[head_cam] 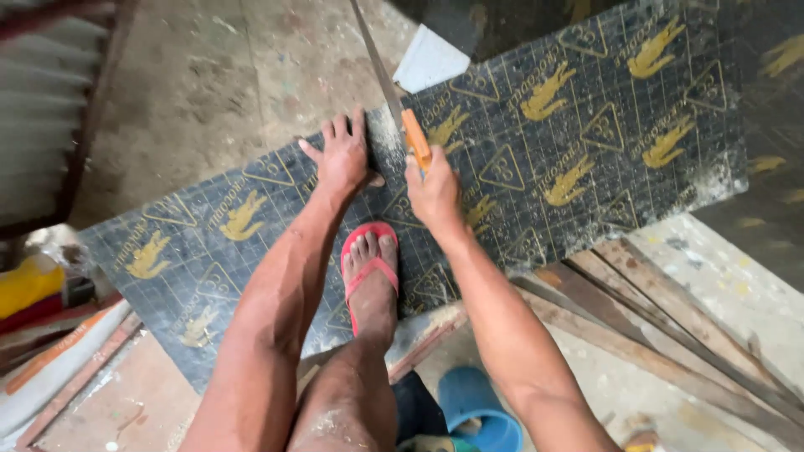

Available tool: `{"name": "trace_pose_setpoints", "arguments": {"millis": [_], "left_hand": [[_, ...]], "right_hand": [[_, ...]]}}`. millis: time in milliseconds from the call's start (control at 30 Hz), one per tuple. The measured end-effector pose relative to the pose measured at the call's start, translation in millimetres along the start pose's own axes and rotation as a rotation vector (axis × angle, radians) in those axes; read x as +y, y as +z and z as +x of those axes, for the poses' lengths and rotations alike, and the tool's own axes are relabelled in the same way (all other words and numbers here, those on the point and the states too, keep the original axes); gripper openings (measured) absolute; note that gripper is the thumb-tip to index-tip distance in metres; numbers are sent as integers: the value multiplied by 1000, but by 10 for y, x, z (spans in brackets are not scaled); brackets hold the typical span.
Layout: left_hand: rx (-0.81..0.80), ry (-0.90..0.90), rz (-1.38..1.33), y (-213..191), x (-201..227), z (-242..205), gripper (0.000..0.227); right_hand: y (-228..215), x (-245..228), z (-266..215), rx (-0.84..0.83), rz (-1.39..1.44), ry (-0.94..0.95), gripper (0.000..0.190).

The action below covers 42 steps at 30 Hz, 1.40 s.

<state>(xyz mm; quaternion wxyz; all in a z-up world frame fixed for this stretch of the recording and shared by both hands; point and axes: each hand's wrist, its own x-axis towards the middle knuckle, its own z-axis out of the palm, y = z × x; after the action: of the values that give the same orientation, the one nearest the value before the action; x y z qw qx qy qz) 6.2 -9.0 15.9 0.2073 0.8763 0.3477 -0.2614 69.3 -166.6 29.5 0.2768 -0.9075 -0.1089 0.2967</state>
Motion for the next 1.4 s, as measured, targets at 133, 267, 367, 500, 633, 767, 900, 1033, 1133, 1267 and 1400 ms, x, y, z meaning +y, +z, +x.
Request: {"name": "trace_pose_setpoints", "arguments": {"millis": [133,267,367,500,633,767,900,1033,1133,1267,1400], "left_hand": [[22,34,-39,-44,19,-116,118],[37,28,-11,-44,-18,-58,124],[30,27,-17,-48,-36,54,131],[-31,14,-39,6,-19,23,136],[-24,26,-13,-47,-44,45,135],[-38,29,-41,-129,45,-242,126],[28,65,-17,-188,-13,-176,118],[235,121,17,140,-167,240,150],[42,78,-31,66,-71,0,144],[36,45,-22,-4,-13,-43,112],[-57,-2,-32,-140,3,18,130]], "right_hand": [[-486,-176,-566,-7,56,-26,24],[-913,457,-1716,-80,44,164,39],[-998,1001,-2171,-74,-131,272,31],[-1070,-47,-1671,-192,20,369,44],[-351,-202,-304,-85,92,75,35],[-469,-171,-410,-38,85,-12,30],[-937,248,-1477,-126,82,312,43],[-1156,928,-2158,-173,-172,274,33],[-987,620,-1849,-273,-183,321,30],[-416,-245,-575,-86,75,139,37],[-169,-212,17,-90,-54,49,32]]}}
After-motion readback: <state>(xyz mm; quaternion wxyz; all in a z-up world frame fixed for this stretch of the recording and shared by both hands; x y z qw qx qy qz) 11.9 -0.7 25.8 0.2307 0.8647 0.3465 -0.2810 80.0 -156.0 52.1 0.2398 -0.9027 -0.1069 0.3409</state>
